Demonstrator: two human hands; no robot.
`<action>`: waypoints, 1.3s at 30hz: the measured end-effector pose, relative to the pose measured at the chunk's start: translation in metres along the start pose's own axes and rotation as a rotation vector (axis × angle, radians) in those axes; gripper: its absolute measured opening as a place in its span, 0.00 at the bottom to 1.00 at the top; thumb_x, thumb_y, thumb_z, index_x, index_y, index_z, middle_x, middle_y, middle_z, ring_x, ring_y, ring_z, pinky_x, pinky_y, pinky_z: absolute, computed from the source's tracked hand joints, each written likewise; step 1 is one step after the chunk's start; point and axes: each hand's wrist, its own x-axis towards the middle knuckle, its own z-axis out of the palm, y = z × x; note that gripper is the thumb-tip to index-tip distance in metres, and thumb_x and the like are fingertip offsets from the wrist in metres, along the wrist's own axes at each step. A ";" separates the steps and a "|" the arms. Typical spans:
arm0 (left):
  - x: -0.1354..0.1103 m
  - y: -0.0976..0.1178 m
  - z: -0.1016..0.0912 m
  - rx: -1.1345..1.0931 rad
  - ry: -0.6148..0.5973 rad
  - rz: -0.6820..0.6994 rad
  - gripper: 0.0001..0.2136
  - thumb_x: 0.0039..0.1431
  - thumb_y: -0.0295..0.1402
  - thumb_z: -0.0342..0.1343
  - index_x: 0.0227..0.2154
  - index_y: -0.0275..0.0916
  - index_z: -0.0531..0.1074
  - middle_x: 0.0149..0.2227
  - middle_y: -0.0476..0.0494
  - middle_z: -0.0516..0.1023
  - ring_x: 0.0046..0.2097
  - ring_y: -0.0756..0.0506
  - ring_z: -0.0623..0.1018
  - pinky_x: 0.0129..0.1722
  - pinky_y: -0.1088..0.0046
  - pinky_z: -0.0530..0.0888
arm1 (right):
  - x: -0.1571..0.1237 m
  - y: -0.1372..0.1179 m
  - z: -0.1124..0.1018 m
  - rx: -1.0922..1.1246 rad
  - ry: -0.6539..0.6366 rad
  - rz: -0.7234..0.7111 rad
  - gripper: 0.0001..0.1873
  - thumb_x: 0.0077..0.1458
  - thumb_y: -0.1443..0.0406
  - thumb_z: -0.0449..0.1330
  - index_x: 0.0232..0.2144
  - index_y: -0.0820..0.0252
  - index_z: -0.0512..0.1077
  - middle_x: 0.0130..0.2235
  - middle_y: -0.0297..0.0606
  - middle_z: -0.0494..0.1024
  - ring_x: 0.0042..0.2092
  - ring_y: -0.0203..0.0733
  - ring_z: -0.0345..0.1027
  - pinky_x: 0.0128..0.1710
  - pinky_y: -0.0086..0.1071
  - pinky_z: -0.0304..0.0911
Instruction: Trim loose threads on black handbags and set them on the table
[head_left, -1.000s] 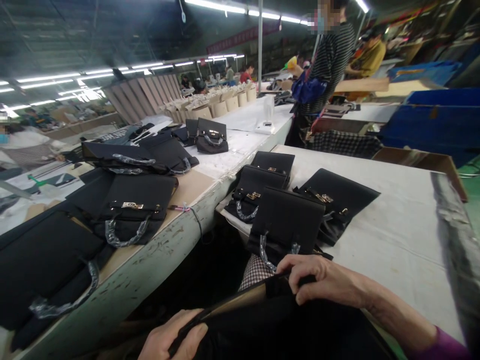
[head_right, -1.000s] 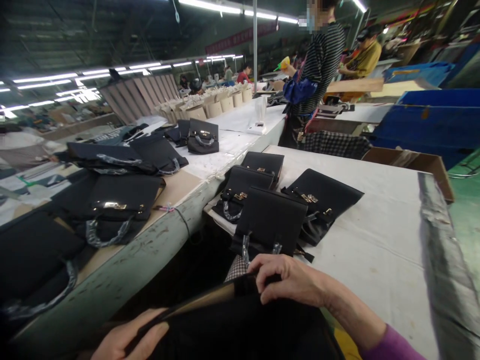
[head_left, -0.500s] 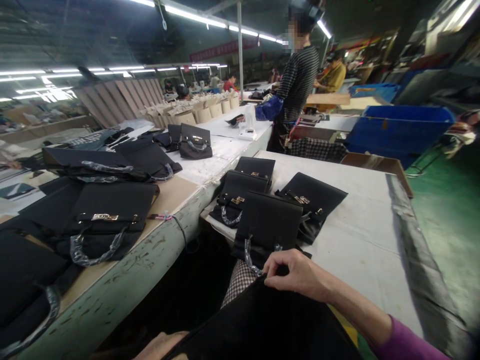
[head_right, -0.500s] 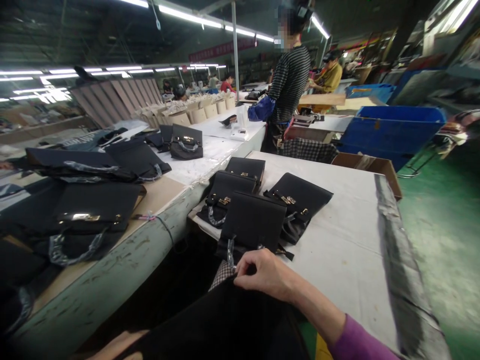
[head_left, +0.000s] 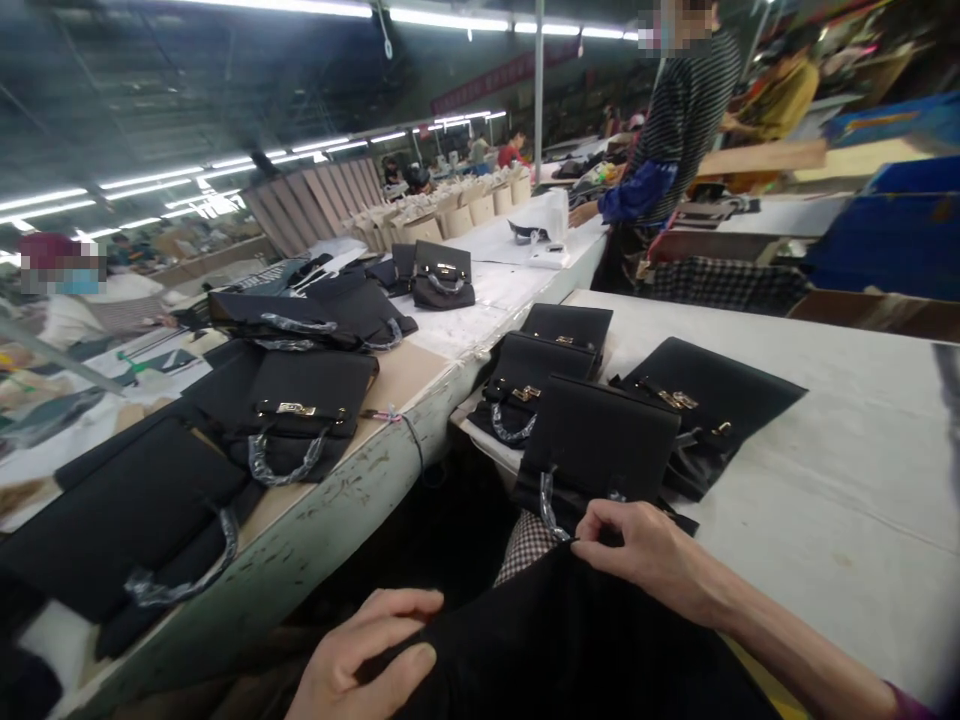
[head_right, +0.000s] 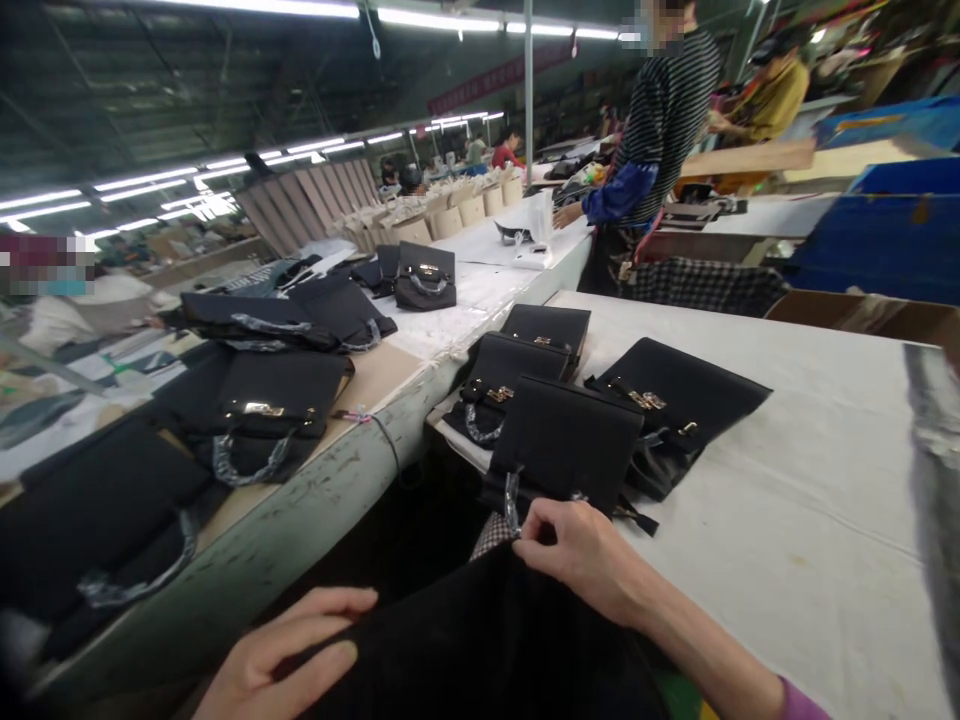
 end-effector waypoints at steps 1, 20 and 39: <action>0.002 0.003 -0.001 -0.037 -0.003 -0.050 0.09 0.58 0.39 0.59 0.31 0.43 0.83 0.51 0.44 0.79 0.50 0.39 0.78 0.52 0.69 0.72 | 0.001 0.001 0.000 0.004 -0.005 -0.003 0.08 0.53 0.60 0.60 0.25 0.56 0.73 0.26 0.29 0.78 0.29 0.38 0.69 0.30 0.30 0.60; 0.040 0.031 0.010 0.093 -0.285 -0.204 0.08 0.56 0.35 0.58 0.25 0.36 0.69 0.23 0.55 0.66 0.27 0.52 0.63 0.26 0.77 0.59 | -0.005 0.010 0.001 0.173 0.009 0.067 0.08 0.49 0.60 0.63 0.25 0.58 0.75 0.27 0.31 0.79 0.31 0.41 0.71 0.30 0.30 0.62; 0.101 0.058 0.057 0.269 -0.507 0.133 0.13 0.54 0.31 0.56 0.15 0.35 0.69 0.23 0.54 0.66 0.27 0.53 0.66 0.26 0.75 0.58 | -0.018 0.018 -0.002 0.279 0.027 0.028 0.05 0.48 0.64 0.64 0.26 0.60 0.76 0.28 0.32 0.79 0.30 0.38 0.70 0.29 0.27 0.61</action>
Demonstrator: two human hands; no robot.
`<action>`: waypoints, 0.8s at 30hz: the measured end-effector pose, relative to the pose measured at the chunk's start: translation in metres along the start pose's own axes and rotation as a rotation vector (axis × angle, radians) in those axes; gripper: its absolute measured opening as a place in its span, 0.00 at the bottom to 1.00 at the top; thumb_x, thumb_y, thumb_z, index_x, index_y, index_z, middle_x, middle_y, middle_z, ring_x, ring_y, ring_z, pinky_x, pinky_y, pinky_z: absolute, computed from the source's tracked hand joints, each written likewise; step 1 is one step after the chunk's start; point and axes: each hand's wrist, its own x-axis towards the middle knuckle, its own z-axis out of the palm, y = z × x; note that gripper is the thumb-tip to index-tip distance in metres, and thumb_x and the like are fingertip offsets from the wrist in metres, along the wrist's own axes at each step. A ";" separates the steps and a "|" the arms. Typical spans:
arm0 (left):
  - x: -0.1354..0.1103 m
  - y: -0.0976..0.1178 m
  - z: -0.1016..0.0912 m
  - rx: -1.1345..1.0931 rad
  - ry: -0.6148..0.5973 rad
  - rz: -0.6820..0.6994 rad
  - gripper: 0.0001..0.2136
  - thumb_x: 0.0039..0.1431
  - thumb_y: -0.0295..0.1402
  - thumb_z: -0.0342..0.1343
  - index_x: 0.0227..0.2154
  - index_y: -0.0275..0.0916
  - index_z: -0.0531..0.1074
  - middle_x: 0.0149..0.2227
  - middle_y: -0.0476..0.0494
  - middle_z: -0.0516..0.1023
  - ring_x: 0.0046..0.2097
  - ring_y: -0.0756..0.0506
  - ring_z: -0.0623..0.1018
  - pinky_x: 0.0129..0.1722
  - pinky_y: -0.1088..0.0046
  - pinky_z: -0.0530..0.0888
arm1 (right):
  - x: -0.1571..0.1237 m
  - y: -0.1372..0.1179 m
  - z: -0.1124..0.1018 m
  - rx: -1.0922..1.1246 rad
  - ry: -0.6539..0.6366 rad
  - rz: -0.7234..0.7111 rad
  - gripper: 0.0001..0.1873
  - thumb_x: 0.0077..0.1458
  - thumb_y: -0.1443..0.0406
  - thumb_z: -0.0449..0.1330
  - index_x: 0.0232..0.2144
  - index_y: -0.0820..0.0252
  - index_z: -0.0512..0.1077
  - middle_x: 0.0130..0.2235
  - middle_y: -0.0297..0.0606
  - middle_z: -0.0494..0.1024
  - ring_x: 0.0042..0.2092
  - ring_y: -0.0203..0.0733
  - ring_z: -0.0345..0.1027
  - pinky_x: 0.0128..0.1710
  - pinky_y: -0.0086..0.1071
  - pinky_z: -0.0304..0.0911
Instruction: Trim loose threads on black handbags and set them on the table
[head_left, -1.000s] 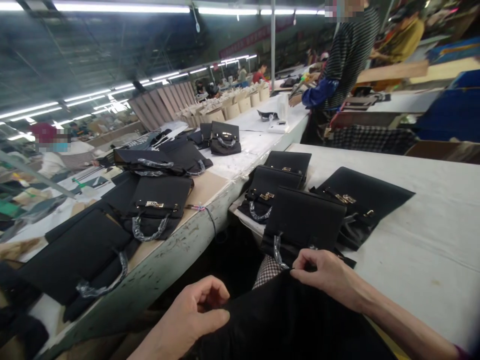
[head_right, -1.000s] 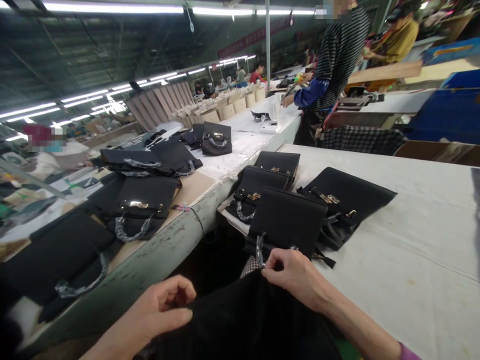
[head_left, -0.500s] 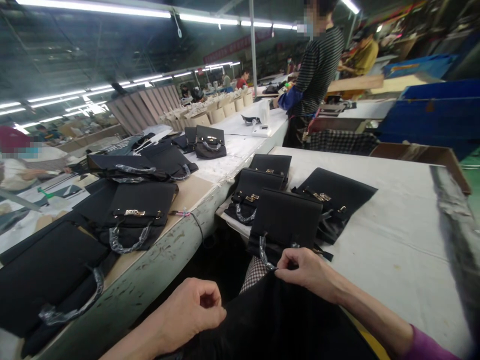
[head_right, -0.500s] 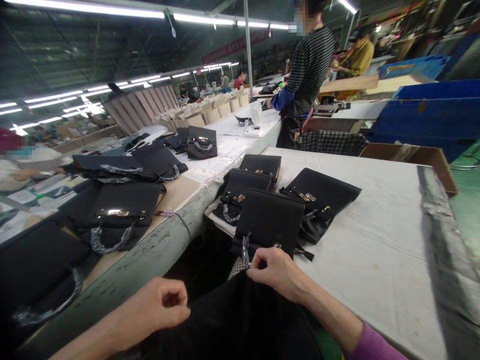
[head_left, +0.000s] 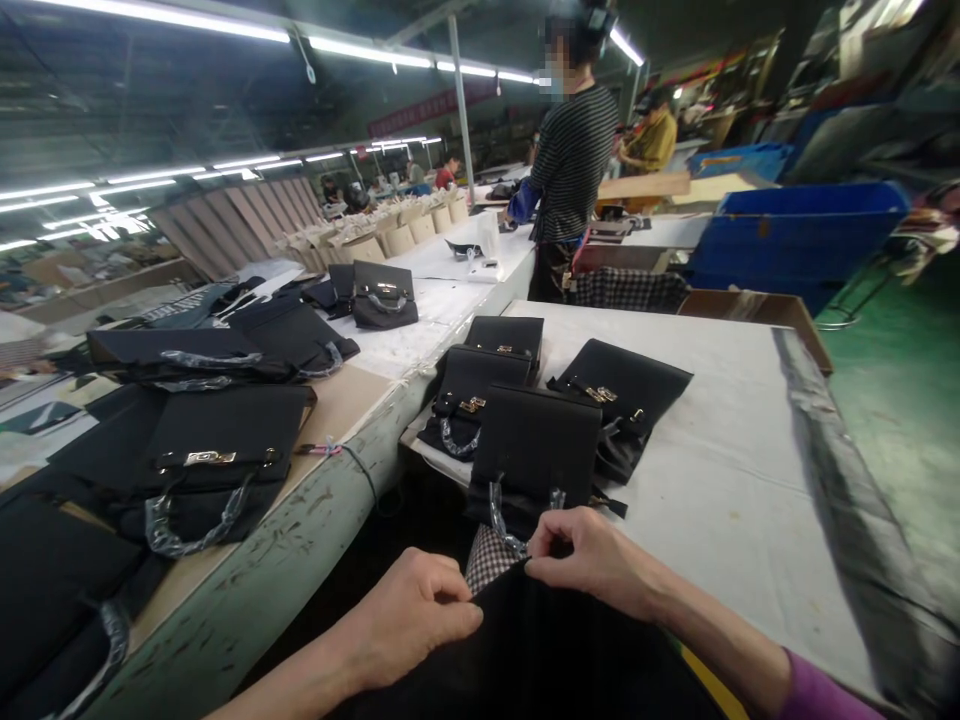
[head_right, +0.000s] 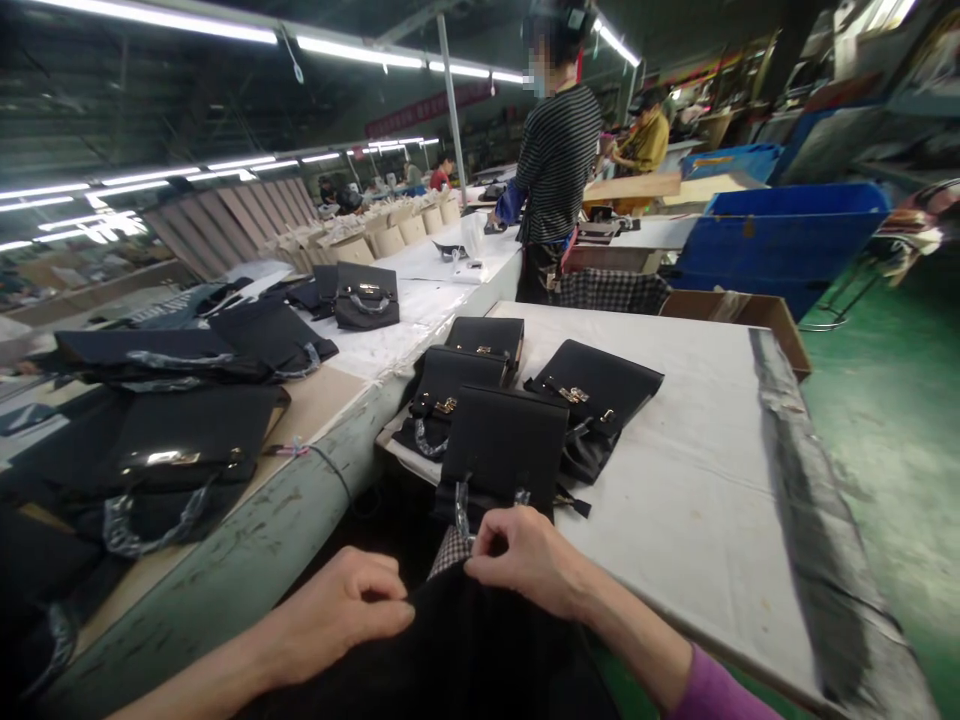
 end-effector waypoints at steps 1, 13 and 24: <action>-0.001 0.000 0.002 0.016 0.017 -0.002 0.14 0.54 0.31 0.56 0.15 0.35 0.68 0.23 0.54 0.67 0.26 0.53 0.66 0.26 0.75 0.58 | 0.000 0.001 0.000 0.003 -0.002 -0.003 0.04 0.47 0.64 0.64 0.26 0.60 0.76 0.27 0.31 0.79 0.30 0.37 0.70 0.29 0.27 0.61; 0.042 0.020 0.018 -0.022 0.002 0.103 0.12 0.57 0.30 0.51 0.18 0.37 0.66 0.24 0.53 0.68 0.28 0.51 0.66 0.29 0.74 0.58 | -0.002 -0.001 0.002 -0.015 0.054 0.006 0.03 0.46 0.66 0.63 0.25 0.60 0.76 0.26 0.31 0.78 0.29 0.36 0.68 0.27 0.25 0.59; -0.021 0.000 -0.007 0.312 -0.065 -0.031 0.15 0.64 0.31 0.45 0.19 0.39 0.60 0.29 0.49 0.70 0.31 0.48 0.70 0.29 0.73 0.60 | 0.001 0.005 -0.003 0.010 0.007 -0.012 0.05 0.46 0.64 0.64 0.24 0.60 0.78 0.25 0.32 0.79 0.28 0.36 0.69 0.26 0.25 0.59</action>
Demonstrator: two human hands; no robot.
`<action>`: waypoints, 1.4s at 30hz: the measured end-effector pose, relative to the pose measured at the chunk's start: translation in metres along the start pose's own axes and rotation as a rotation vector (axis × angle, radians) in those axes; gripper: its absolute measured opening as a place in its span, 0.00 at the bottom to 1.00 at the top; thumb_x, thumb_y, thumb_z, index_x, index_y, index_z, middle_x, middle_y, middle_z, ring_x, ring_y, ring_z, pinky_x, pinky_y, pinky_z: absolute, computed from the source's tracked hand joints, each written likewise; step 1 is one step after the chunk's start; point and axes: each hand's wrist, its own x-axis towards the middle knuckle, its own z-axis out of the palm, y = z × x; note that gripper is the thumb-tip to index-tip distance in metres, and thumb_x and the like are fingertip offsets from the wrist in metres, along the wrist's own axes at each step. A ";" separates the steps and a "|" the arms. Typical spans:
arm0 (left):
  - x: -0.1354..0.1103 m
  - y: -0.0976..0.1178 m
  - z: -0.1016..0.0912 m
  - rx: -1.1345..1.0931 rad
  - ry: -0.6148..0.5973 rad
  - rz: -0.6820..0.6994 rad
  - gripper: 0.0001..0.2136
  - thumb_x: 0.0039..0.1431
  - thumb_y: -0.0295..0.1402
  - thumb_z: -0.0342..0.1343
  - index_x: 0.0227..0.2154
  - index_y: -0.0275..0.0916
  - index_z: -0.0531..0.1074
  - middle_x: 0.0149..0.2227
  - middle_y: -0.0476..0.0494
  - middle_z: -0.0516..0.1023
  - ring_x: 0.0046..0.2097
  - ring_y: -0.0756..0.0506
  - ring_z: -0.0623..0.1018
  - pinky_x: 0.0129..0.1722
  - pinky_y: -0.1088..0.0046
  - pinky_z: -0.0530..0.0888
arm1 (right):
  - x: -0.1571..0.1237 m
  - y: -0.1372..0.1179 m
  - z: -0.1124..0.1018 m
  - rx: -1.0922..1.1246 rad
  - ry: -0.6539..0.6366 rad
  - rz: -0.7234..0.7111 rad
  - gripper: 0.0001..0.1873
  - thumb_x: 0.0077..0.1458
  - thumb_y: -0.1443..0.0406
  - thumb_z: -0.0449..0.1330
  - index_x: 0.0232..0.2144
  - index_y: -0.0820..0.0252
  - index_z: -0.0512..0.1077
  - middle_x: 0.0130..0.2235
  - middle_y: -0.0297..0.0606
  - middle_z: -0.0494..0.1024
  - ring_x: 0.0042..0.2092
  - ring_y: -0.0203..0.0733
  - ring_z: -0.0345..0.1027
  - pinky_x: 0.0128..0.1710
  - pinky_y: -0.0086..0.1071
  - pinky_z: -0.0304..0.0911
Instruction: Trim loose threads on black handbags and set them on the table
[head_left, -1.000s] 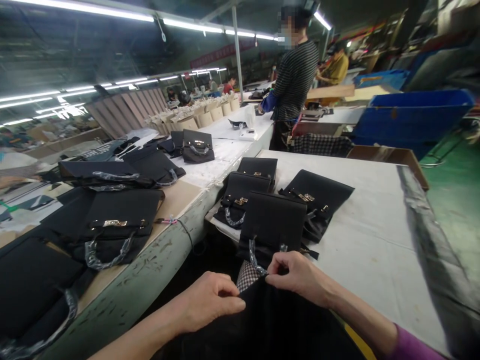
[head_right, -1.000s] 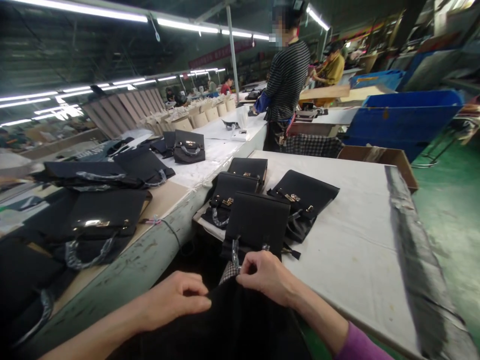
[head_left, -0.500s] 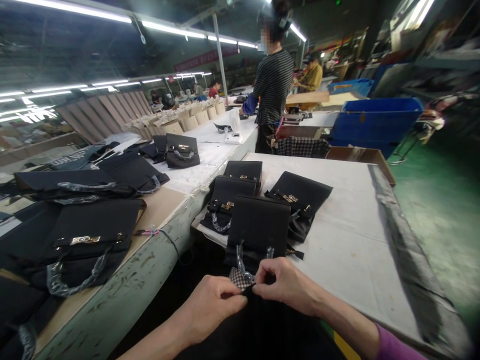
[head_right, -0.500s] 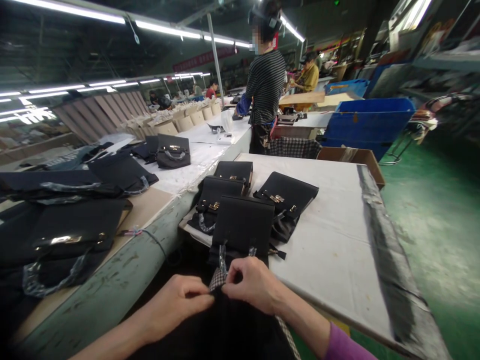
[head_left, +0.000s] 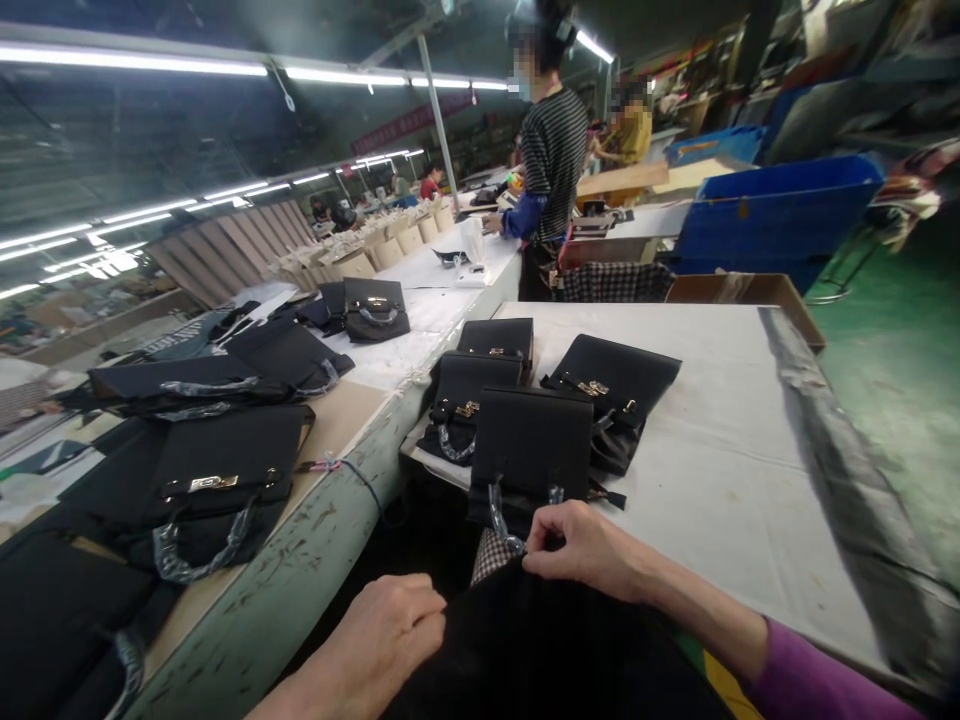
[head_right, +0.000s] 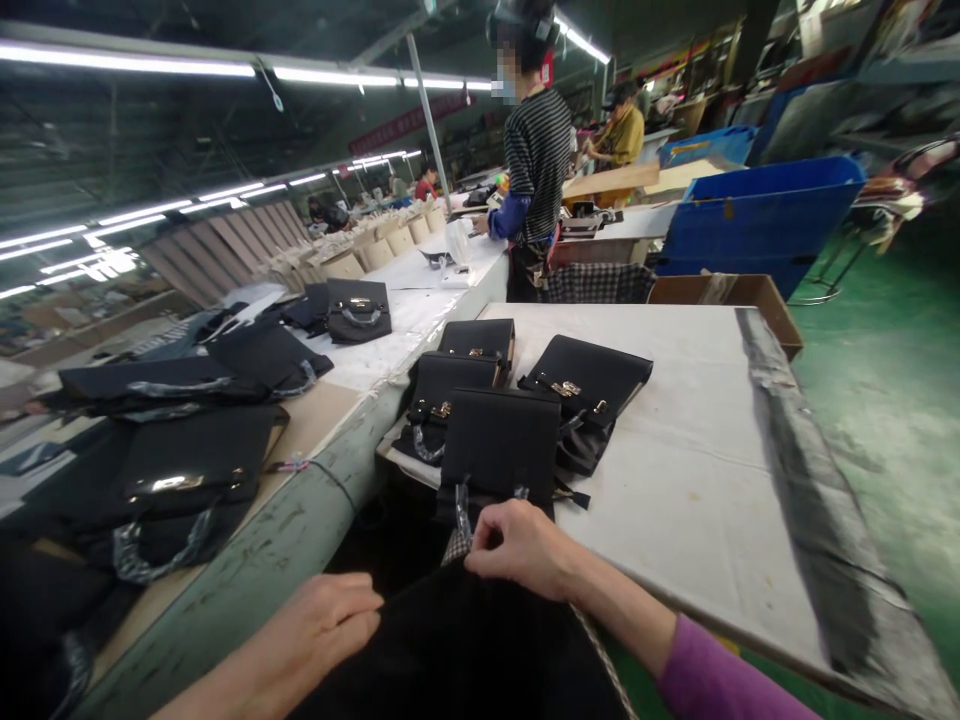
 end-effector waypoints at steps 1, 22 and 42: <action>-0.009 -0.007 -0.001 0.002 -0.018 -0.011 0.15 0.64 0.32 0.45 0.20 0.39 0.61 0.29 0.49 0.70 0.31 0.48 0.70 0.29 0.73 0.60 | 0.000 0.000 0.000 0.002 -0.002 -0.004 0.05 0.46 0.64 0.64 0.24 0.60 0.78 0.25 0.32 0.79 0.28 0.37 0.69 0.26 0.25 0.59; 0.066 0.033 0.012 -0.362 -0.019 0.070 0.10 0.49 0.34 0.62 0.34 0.36 0.78 0.30 0.50 0.77 0.34 0.46 0.73 0.33 0.73 0.66 | -0.015 -0.005 -0.005 0.043 -0.037 -0.075 0.04 0.47 0.66 0.65 0.29 0.60 0.79 0.29 0.31 0.81 0.31 0.38 0.72 0.30 0.26 0.63; 0.081 0.041 0.030 -0.561 -0.065 -0.033 0.05 0.51 0.32 0.61 0.29 0.36 0.73 0.27 0.53 0.72 0.30 0.50 0.69 0.29 0.76 0.63 | -0.030 0.021 -0.023 0.006 0.055 -0.128 0.06 0.45 0.64 0.74 0.28 0.55 0.82 0.38 0.32 0.82 0.39 0.40 0.75 0.39 0.28 0.64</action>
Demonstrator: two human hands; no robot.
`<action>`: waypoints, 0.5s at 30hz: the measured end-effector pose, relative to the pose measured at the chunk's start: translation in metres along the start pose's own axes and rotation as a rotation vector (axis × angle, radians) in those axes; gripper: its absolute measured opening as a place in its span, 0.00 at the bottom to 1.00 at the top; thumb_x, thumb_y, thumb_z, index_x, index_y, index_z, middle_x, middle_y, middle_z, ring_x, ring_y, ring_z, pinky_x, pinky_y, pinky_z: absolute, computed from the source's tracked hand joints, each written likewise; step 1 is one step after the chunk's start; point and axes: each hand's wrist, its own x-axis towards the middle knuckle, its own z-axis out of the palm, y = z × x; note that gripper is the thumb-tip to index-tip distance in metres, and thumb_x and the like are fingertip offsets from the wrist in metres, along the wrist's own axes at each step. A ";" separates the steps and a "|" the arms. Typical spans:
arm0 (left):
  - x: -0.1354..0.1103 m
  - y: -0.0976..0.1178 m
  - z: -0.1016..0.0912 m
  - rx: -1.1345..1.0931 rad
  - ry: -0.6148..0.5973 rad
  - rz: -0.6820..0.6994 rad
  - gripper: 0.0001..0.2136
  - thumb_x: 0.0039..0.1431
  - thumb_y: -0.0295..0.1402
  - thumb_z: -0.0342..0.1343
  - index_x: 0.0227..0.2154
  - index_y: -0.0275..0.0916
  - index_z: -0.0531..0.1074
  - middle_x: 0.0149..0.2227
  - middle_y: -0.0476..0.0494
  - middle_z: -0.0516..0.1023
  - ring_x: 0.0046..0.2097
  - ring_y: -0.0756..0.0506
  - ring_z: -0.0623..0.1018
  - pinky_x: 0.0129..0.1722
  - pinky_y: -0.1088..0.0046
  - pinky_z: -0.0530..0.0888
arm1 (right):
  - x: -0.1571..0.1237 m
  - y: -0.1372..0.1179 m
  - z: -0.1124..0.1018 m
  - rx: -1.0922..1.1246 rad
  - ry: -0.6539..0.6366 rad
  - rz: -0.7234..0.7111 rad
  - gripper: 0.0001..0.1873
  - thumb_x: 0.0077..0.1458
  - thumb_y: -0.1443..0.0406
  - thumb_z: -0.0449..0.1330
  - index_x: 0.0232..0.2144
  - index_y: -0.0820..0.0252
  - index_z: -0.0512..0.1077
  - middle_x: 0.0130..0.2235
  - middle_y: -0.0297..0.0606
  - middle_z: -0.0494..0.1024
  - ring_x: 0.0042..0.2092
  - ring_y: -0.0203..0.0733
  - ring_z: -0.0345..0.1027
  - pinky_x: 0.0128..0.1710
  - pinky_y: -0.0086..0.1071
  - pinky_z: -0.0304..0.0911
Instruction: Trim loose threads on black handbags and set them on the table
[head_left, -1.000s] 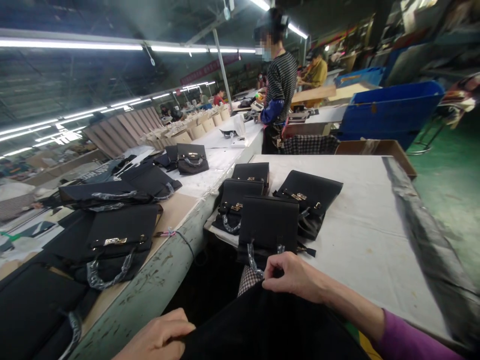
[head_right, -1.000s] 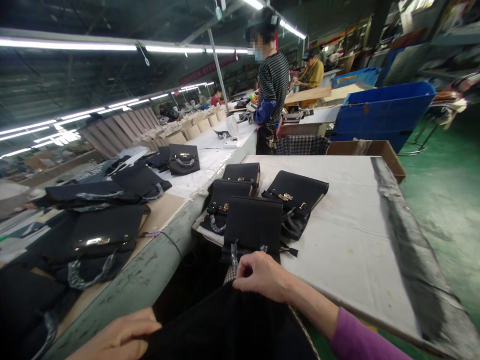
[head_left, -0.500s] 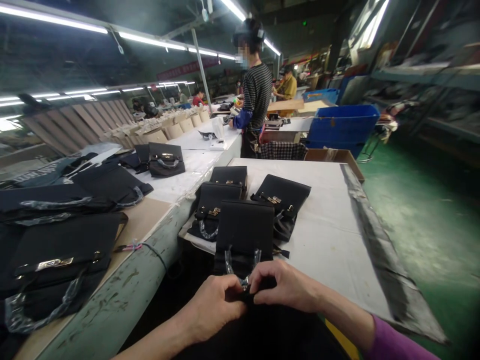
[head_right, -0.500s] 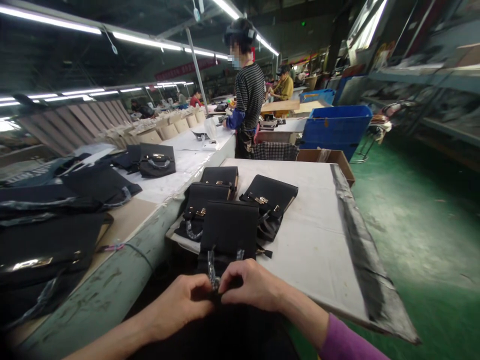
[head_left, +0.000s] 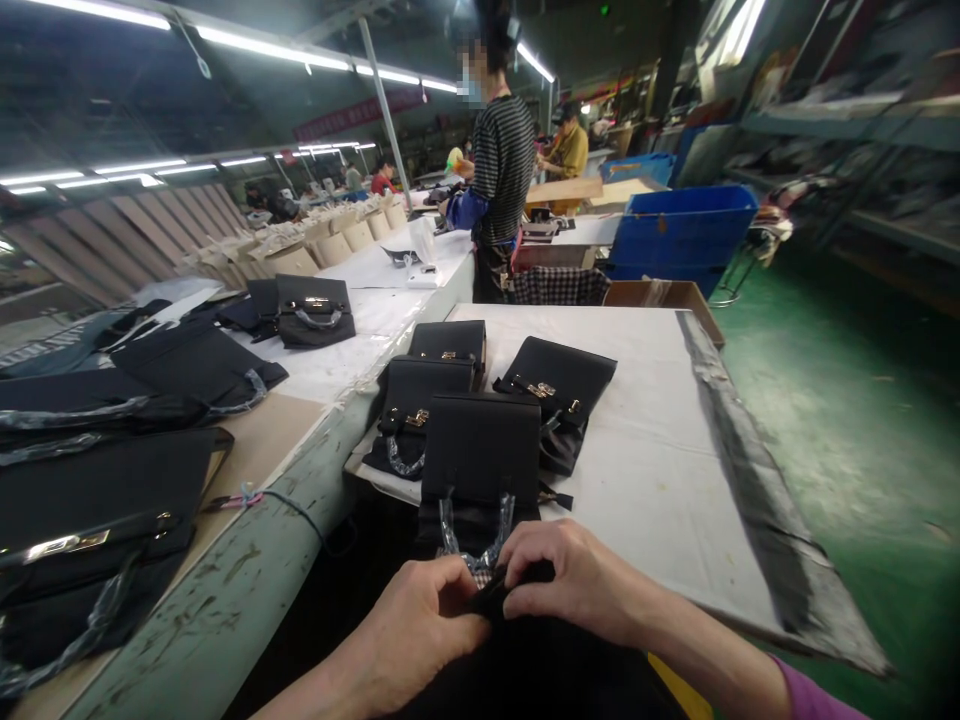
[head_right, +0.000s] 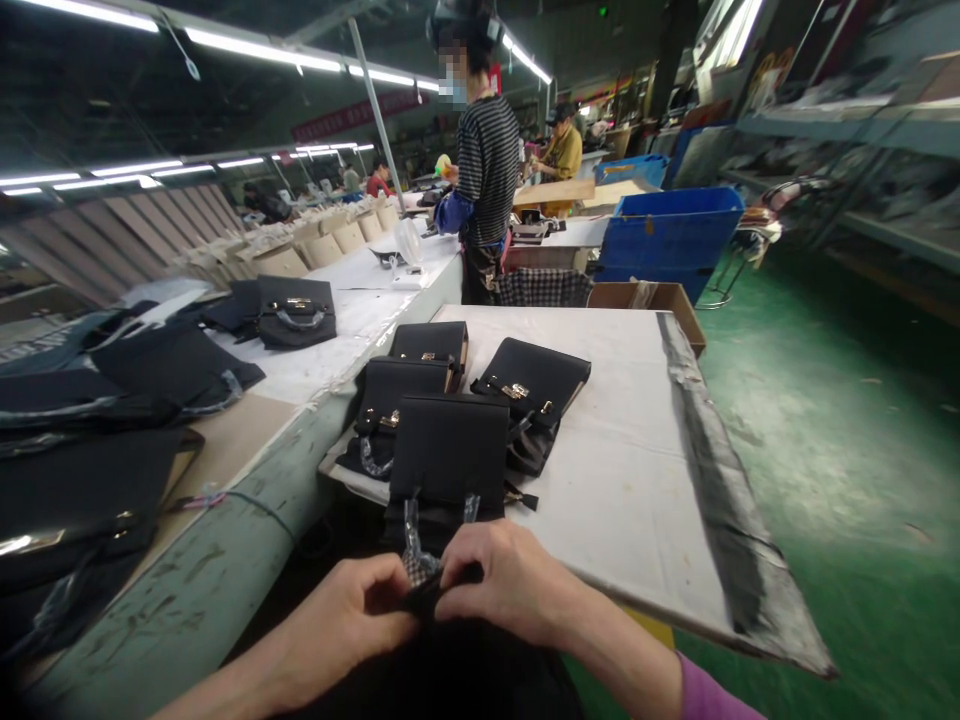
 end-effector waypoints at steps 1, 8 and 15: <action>0.000 0.000 0.001 0.001 0.005 -0.004 0.05 0.51 0.32 0.61 0.28 0.36 0.72 0.26 0.54 0.72 0.30 0.50 0.68 0.28 0.76 0.62 | 0.001 -0.001 0.001 0.005 0.016 0.004 0.05 0.45 0.65 0.74 0.27 0.56 0.81 0.38 0.32 0.82 0.39 0.39 0.74 0.39 0.28 0.64; 0.000 0.000 0.002 -0.071 0.021 -0.028 0.05 0.51 0.31 0.62 0.27 0.35 0.71 0.26 0.54 0.71 0.29 0.51 0.67 0.28 0.76 0.62 | 0.004 0.000 0.005 0.162 0.031 -0.009 0.04 0.48 0.72 0.68 0.25 0.58 0.81 0.40 0.32 0.80 0.38 0.37 0.74 0.38 0.26 0.65; 0.003 -0.006 -0.001 -0.101 -0.042 0.044 0.11 0.53 0.27 0.58 0.39 0.37 0.78 0.32 0.51 0.77 0.33 0.48 0.71 0.32 0.74 0.65 | 0.007 0.001 0.007 0.065 0.036 0.001 0.04 0.50 0.71 0.67 0.25 0.60 0.78 0.37 0.32 0.80 0.37 0.37 0.73 0.37 0.27 0.63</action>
